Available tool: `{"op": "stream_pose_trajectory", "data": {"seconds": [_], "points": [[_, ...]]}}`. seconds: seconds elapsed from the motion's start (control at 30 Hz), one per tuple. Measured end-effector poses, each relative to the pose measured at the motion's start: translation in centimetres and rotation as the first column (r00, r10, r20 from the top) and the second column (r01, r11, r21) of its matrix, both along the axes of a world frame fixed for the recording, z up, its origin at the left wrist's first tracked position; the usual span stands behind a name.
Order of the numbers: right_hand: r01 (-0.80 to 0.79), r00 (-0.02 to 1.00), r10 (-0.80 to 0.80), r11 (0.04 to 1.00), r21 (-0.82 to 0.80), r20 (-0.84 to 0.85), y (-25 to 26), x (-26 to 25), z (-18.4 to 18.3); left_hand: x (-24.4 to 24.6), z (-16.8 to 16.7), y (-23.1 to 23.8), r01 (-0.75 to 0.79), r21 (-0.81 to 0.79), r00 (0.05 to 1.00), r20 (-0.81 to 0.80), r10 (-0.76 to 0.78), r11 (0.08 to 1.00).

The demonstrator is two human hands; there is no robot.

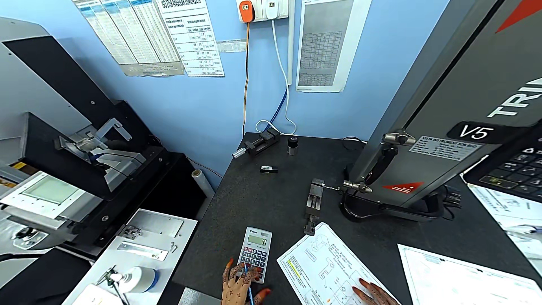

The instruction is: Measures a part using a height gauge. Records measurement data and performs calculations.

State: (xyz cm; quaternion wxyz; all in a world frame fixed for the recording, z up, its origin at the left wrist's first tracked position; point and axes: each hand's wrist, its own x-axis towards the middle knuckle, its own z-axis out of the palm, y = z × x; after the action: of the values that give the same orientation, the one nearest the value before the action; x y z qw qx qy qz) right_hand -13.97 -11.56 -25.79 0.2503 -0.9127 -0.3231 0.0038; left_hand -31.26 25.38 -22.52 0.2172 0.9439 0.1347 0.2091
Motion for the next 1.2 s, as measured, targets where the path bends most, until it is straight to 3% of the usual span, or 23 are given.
{"op": "stream_pose_trajectory", "data": {"seconds": [0.1, 0.3, 0.4, 0.53, 0.97, 1.2], "points": [[-0.001, 1.0, 0.001, 1.0, 0.002, 0.006, 0.0, 0.0, 0.0, 0.1, -0.2, 0.6, -0.074, -0.008, 0.996, 0.043, 0.074, 0.997], [0.008, 0.999, -0.008, 1.0, 0.003, 0.032, 0.1, -0.1, -0.2, 0.3, -0.2, 1.4, -0.069, 0.036, 0.994, -0.08, 0.072, 0.997], [0.006, 0.999, -0.007, 1.0, 0.002, 0.042, 0.0, 0.0, -0.4, -0.9, 0.9, 1.4, -0.093, 0.006, 0.996, -0.004, 0.093, 0.996], [0.009, 0.999, -0.009, 1.0, -0.004, 0.045, 0.0, 0.0, -0.3, -2.3, -0.6, 1.5, -0.109, 0.082, 0.993, -0.03, 0.112, 0.991], [0.019, 1.0, -0.019, 1.0, 0.005, 0.022, 0.3, -0.4, 0.8, 0.8, 0.9, 1.7, -0.152, 0.051, 0.984, -0.088, 0.156, 0.987], [0.021, 0.999, -0.022, 1.0, 0.017, 0.05, 0.3, -0.3, 0.5, 1.4, 1.2, 1.4, -0.063, 0.07, 0.992, -0.108, 0.07, 0.996]]}}
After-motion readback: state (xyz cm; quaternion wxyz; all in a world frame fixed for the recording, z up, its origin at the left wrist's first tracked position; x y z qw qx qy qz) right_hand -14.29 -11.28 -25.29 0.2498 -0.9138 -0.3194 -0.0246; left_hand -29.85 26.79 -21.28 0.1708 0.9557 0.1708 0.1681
